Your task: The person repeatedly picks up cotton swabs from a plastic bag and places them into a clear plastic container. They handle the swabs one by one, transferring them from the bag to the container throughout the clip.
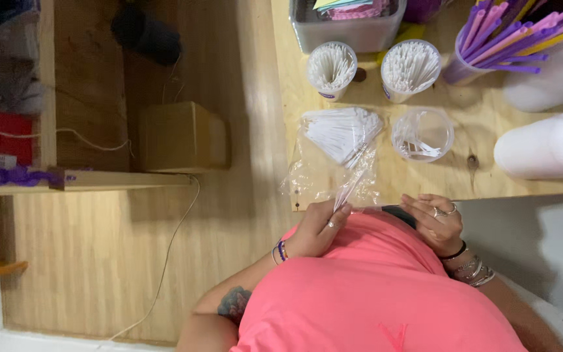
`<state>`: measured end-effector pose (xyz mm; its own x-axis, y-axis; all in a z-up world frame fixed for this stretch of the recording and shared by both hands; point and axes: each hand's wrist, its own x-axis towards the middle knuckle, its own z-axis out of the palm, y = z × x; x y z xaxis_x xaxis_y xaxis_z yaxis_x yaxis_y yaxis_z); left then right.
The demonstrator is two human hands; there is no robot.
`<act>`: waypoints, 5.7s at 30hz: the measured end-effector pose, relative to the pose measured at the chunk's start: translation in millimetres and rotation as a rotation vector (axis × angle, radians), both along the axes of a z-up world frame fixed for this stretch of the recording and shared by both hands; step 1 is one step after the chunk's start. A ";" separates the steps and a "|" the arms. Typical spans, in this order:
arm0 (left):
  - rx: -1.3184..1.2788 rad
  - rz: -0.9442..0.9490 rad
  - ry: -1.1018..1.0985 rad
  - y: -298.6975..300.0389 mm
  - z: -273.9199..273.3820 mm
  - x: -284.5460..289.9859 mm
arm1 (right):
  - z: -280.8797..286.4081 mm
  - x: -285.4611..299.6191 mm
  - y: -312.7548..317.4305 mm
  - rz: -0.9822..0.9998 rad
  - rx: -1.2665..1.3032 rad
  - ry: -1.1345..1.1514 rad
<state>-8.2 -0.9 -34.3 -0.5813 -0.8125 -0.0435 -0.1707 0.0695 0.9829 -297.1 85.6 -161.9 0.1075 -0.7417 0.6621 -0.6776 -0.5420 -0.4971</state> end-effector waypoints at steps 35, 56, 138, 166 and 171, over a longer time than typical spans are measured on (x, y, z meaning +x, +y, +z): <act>0.437 -0.164 0.185 -19.7 64.6 -14.5 | 214.3 8.7 -72.7 -0.101 0.024 0.458; 0.384 -0.078 0.083 -20.3 82.1 -3.2 | 168.5 56.2 -78.4 -0.111 0.920 -1.298; 0.365 -0.139 0.006 -3.5 15.0 -8.8 | 146.8 80.2 -57.2 0.061 0.821 -0.980; 0.212 0.133 0.087 -3.9 22.5 -6.1 | 170.9 72.4 -70.4 -0.076 1.043 -1.438; 0.174 0.126 0.045 -8.9 55.6 -20.2 | 179.4 92.6 -61.3 0.088 0.991 -1.284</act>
